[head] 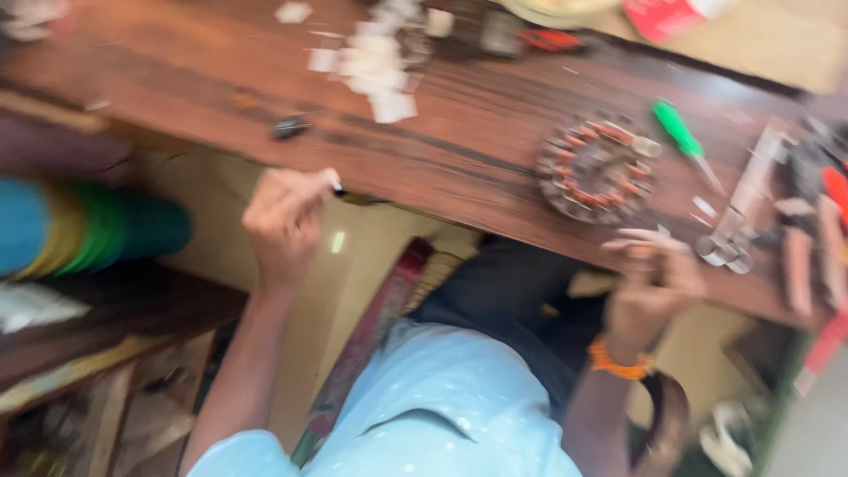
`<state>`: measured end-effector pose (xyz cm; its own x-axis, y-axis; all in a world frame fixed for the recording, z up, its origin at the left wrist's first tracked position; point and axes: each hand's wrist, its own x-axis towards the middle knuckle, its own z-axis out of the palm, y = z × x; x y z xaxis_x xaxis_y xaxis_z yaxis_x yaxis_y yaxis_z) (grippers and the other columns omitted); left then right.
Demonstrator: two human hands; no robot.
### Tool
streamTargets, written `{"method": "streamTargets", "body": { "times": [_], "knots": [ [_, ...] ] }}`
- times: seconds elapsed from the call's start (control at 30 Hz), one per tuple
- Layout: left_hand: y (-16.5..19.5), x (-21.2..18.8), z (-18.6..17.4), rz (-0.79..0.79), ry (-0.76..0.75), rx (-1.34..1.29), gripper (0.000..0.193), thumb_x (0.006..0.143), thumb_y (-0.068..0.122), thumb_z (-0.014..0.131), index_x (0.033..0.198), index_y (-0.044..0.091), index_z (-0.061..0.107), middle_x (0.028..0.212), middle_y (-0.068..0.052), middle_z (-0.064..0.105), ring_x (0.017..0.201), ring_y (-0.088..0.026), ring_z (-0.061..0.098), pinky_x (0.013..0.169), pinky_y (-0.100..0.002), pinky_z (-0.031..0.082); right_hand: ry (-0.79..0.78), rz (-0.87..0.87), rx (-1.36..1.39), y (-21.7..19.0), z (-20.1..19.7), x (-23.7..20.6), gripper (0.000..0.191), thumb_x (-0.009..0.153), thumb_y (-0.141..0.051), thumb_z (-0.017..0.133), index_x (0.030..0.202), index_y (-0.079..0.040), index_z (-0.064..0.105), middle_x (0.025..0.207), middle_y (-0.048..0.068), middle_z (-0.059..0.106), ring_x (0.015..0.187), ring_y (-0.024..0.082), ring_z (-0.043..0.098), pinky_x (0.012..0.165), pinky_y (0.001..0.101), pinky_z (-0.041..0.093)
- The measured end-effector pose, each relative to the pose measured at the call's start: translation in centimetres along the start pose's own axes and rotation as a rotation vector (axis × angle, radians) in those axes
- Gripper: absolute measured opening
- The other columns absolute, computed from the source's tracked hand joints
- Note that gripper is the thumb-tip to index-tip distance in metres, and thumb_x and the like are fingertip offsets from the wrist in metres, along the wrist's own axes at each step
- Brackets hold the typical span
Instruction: The person sits at a workbench fitting small white insulation pieces into the copper windings of a fan motor stator, pressing each piece into place by hand. They then use a screwdriver to work around the windings and adjust the assembled stator on the shaft.
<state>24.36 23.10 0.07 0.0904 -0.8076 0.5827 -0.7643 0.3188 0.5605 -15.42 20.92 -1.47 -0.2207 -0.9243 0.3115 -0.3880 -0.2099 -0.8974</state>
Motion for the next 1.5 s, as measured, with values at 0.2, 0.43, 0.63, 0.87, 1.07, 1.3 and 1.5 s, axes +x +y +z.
{"method": "streamTargets", "body": {
  "times": [0.2,0.43,0.63,0.87,1.07,1.3,1.5],
  "knots": [
    [11.7,-2.2,11.2,-0.48,-0.441,-0.823,0.004,0.097,0.002,0.07,0.101,0.0,0.071,0.088,-0.005,0.075,0.076,-0.007,0.072,0.062,-0.024,0.059,-0.368,0.075,0.252,-2.2,2.4,-3.5,0.017,0.099,-0.001,0.067,0.114,0.005,0.067,0.103,0.012,0.07,0.092,0.015,0.071,0.082,0.0258,0.058],
    [13.5,-0.9,14.4,-0.294,-0.713,-0.827,0.011,0.095,0.009,0.074,0.102,0.0,0.071,0.085,-0.006,0.075,0.078,-0.013,0.075,0.069,-0.026,0.059,-0.231,0.193,0.303,-1.3,0.8,-4.6,0.016,0.094,0.01,0.069,0.109,0.003,0.068,0.096,0.01,0.071,0.085,0.014,0.073,0.077,0.024,0.06],
    [15.5,-0.8,14.2,-0.584,-0.789,-0.884,0.017,0.092,0.013,0.076,0.105,0.003,0.077,0.088,-0.003,0.077,0.073,-0.007,0.07,0.059,-0.023,0.06,-0.136,-0.332,0.038,-0.7,-0.3,-3.5,0.022,0.087,0.014,0.078,0.098,0.001,0.063,0.094,0.013,0.072,0.079,0.016,0.07,0.066,0.025,0.054],
    [15.7,-0.1,13.4,-0.691,-0.756,-1.052,0.012,0.099,0.012,0.07,0.104,0.001,0.07,0.09,-0.003,0.07,0.081,-0.005,0.067,0.061,-0.023,0.061,-0.022,-0.306,-0.028,-2.1,1.3,-3.3,0.022,0.087,0.015,0.079,0.097,0.0,0.065,0.093,0.014,0.073,0.077,0.017,0.068,0.066,0.0263,0.051],
    [15.0,-0.4,13.6,-0.635,-0.71,-1.022,0.008,0.098,0.007,0.069,0.102,0.001,0.066,0.092,-0.003,0.068,0.079,-0.006,0.067,0.062,-0.023,0.059,-0.099,0.207,0.284,-2.2,1.4,-5.2,0.015,0.097,0.003,0.073,0.112,0.004,0.069,0.104,0.013,0.073,0.089,0.013,0.07,0.082,0.0235,0.057],
    [15.8,-0.6,13.2,0.032,-0.52,-0.597,0.018,0.089,-0.003,0.073,0.097,0.004,0.058,0.088,-0.01,0.056,0.085,-0.029,0.058,0.071,-0.038,0.048,-0.135,0.445,0.662,0.4,1.1,-6.1,0.021,0.101,-0.012,0.072,0.108,0.007,0.066,0.105,0.011,0.07,0.088,0.012,0.067,0.081,0.0234,0.057],
    [16.4,0.6,12.0,-0.105,-0.717,-0.699,0.014,0.091,0.006,0.076,0.097,0.006,0.063,0.089,-0.005,0.061,0.087,-0.025,0.058,0.074,-0.036,0.047,-0.035,0.244,0.685,0.8,2.6,-8.2,0.027,0.111,-0.024,0.064,0.108,0.001,0.056,0.106,0.005,0.059,0.096,0.012,0.054,0.088,0.0247,0.048]
  ]
}}
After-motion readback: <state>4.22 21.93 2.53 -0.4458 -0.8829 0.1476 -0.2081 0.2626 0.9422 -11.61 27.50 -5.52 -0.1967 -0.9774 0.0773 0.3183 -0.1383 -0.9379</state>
